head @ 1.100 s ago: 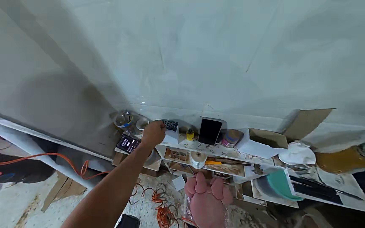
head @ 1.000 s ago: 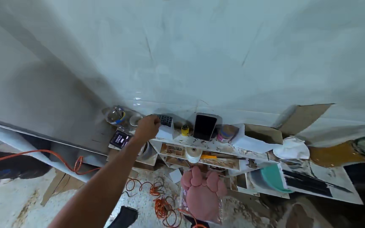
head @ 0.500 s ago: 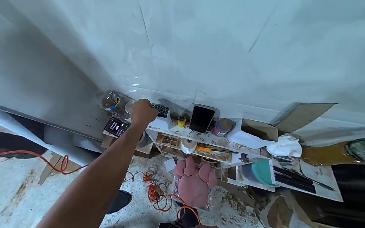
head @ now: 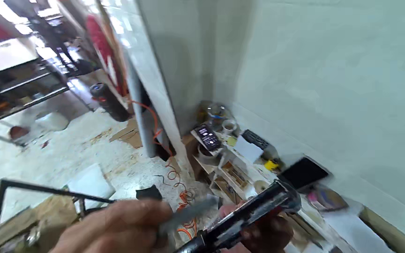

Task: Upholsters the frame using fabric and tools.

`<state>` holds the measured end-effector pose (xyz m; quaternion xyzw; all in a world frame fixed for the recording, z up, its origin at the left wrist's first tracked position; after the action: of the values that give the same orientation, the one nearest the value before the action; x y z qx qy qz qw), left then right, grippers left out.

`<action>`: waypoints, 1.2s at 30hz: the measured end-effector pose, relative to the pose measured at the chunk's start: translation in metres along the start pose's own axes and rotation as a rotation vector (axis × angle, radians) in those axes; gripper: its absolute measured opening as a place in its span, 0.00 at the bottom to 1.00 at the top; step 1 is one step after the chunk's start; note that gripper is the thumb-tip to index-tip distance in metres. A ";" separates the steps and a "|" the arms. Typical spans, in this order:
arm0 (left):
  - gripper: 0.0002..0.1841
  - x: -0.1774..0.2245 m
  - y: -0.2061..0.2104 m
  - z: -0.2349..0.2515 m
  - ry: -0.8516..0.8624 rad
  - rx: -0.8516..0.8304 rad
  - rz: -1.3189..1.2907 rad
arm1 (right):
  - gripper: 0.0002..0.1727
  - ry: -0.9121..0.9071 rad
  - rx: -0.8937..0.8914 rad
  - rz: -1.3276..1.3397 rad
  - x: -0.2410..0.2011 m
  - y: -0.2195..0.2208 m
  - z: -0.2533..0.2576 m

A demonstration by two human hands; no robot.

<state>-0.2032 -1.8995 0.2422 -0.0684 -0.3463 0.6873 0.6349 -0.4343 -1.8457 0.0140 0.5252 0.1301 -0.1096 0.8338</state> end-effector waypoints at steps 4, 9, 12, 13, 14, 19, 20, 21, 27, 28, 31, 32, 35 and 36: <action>0.02 0.032 -0.062 -0.052 -0.079 0.124 0.009 | 0.22 0.182 -0.213 0.116 0.077 0.024 0.062; 0.05 0.062 -0.130 -0.129 -0.161 0.471 0.274 | 0.18 0.299 -0.328 0.054 0.162 0.095 0.074; 0.09 0.072 -0.158 -0.177 -0.159 0.564 0.340 | 0.18 0.392 -0.394 0.141 0.209 0.123 0.075; 0.10 0.074 -0.167 -0.191 -0.167 0.582 0.343 | 0.18 0.429 -0.400 0.180 0.222 0.132 0.074; 0.10 0.075 -0.177 -0.203 -0.175 0.598 0.333 | 0.18 0.461 -0.413 0.212 0.235 0.140 0.074; 0.12 0.080 -0.217 -0.254 -0.241 0.671 0.293 | 0.18 0.490 -0.434 0.206 0.284 0.162 0.074; 0.12 0.082 -0.221 -0.260 -0.260 0.672 0.309 | 0.18 0.502 -0.424 0.203 0.291 0.167 0.075; 0.13 0.082 -0.224 -0.263 -0.284 0.663 0.312 | 0.18 0.517 -0.411 0.203 0.298 0.170 0.076; 0.15 0.036 -0.211 -0.235 -0.556 0.516 0.266 | 0.16 0.591 -0.422 0.220 0.335 0.176 0.093; 0.19 0.029 -0.208 -0.223 -0.617 0.440 0.328 | 0.16 0.599 -0.425 0.239 0.339 0.177 0.097; 0.26 0.068 -0.248 -0.226 -0.649 0.468 0.655 | 0.18 0.574 -0.432 0.305 0.344 0.176 0.121; 0.24 0.095 -0.268 -0.246 -0.639 0.534 0.766 | 0.18 0.534 -0.409 0.296 0.341 0.175 0.135; 0.14 0.116 -0.291 -0.351 -0.668 1.007 0.554 | 0.17 0.432 -0.268 0.242 0.325 0.163 0.170; 0.21 0.102 -0.278 -0.382 -0.718 1.223 0.306 | 0.18 0.440 -0.258 0.241 0.326 0.156 0.177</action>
<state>0.2116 -1.6696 0.1470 0.4810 -0.0737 0.8192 0.3034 -0.0597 -1.9546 0.1111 0.4376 0.2576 0.1243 0.8525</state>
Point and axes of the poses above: each hand's wrist, its own z-axis towards the middle knuckle, its own y-axis out of the palm, x = y × z, the point moved 9 cm from there along z, towards the middle knuckle, and after that the axes turned 6 degrees about y, right-handed, at the moved point
